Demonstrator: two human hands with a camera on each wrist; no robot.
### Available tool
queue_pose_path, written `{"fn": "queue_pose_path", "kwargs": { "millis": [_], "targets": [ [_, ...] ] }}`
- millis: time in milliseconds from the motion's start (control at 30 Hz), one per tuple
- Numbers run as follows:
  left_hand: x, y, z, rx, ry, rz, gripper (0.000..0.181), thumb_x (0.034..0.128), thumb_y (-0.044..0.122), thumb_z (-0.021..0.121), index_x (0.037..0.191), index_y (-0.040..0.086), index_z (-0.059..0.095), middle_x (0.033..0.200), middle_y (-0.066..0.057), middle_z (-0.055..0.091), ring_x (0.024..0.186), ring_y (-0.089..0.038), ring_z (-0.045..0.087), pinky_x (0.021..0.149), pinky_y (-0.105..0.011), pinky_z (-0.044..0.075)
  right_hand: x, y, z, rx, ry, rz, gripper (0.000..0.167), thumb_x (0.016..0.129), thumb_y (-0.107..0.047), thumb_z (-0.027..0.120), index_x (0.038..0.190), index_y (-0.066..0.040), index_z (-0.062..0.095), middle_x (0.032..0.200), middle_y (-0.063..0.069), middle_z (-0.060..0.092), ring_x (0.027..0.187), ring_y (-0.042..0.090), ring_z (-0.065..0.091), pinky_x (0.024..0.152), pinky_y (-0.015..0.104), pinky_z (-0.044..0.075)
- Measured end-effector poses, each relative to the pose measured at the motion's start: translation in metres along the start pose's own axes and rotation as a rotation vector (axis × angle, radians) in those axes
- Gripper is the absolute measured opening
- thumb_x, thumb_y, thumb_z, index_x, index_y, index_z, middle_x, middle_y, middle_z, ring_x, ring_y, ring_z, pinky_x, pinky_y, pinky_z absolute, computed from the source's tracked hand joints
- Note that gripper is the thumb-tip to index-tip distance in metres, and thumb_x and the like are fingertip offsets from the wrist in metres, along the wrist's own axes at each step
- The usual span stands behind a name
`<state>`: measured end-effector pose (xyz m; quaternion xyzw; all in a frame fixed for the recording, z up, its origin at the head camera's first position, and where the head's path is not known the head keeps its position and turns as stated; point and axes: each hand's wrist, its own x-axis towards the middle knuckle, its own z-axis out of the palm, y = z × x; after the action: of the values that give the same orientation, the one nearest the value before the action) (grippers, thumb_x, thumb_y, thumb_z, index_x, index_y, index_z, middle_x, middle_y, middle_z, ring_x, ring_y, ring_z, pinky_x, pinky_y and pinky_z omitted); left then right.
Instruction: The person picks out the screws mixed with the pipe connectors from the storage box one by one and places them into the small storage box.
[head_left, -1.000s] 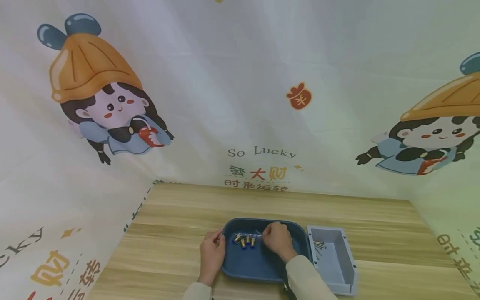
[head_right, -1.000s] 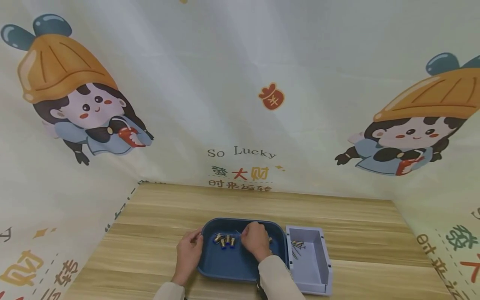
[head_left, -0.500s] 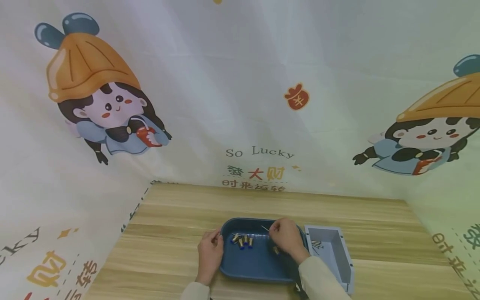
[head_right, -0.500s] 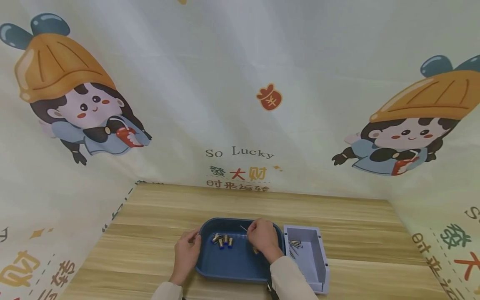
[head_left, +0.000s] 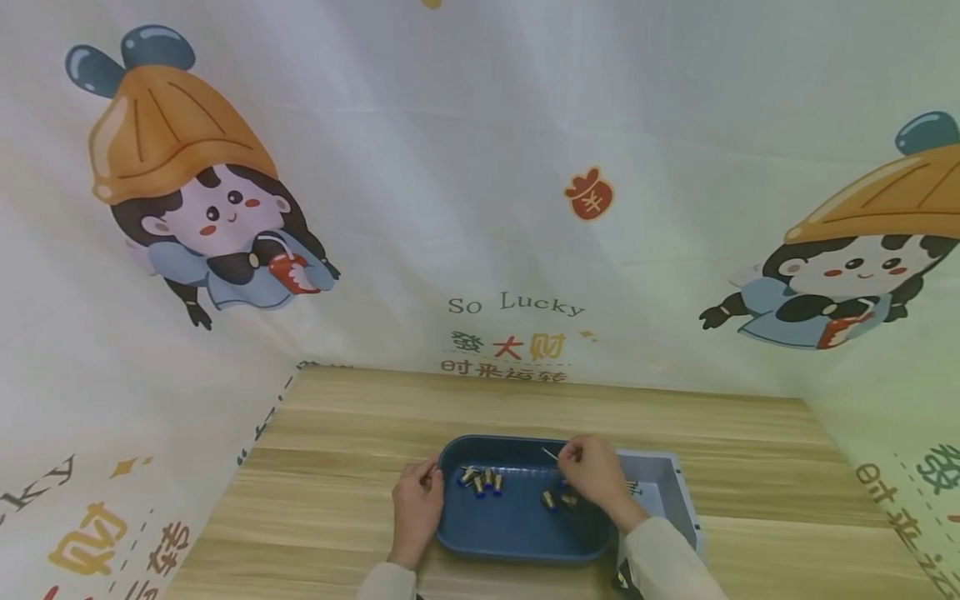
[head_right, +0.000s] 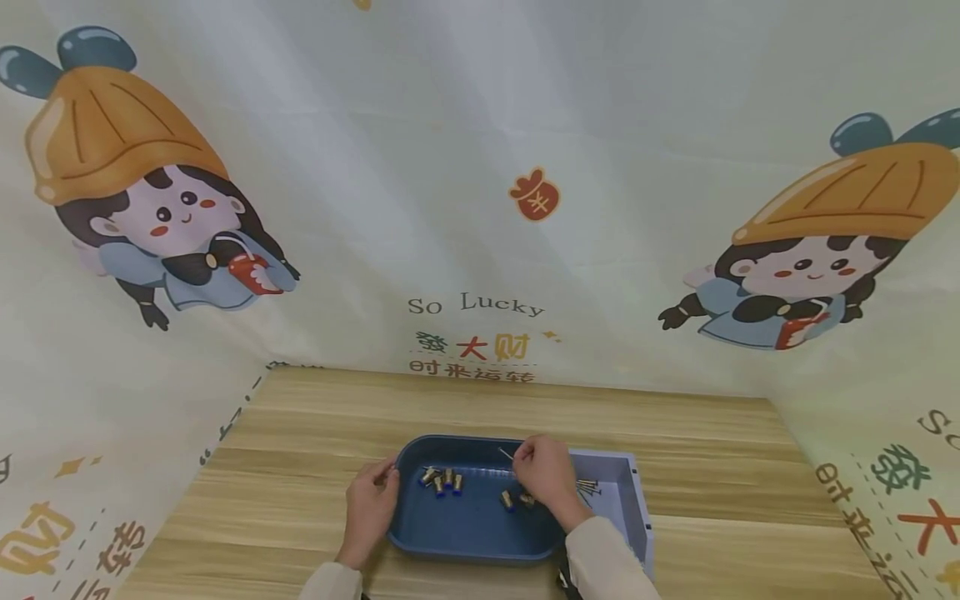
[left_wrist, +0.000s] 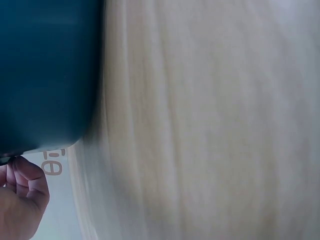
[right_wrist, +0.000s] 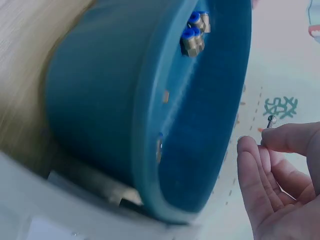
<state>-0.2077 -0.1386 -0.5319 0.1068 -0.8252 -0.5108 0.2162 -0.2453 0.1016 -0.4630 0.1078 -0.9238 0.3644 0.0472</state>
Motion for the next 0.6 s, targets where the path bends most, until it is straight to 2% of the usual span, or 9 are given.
{"fn": "queue_pose_path", "kwargs": {
  "millis": [267,600],
  "targets": [
    [0.000,0.001,0.000,0.002,-0.001,0.006,0.024,0.0834,-0.006,0.060,0.106,-0.011,0.066,0.086,-0.013,0.062,0.076,-0.015,0.056,0.062,-0.018,0.047,-0.008,0.014,-0.018,-0.028,0.052,0.019,0.009,0.077,-0.001,0.062,0.069,-0.004,0.066,0.057,-0.001,0.057,0.048,0.008,0.043,0.047,0.022,0.038],
    [0.001,-0.001,0.001,0.021,-0.007,-0.026,0.024,0.0847,-0.002,0.060,0.107,-0.008,0.067,0.087,-0.013,0.062,0.078,-0.016,0.055,0.064,-0.019,0.046,-0.022,0.033,-0.040,-0.026,0.049,0.100,0.006,0.079,-0.004,0.064,0.075,-0.003,0.068,0.062,0.001,0.060,0.052,0.010,0.048,0.047,0.021,0.039]
  ]
}}
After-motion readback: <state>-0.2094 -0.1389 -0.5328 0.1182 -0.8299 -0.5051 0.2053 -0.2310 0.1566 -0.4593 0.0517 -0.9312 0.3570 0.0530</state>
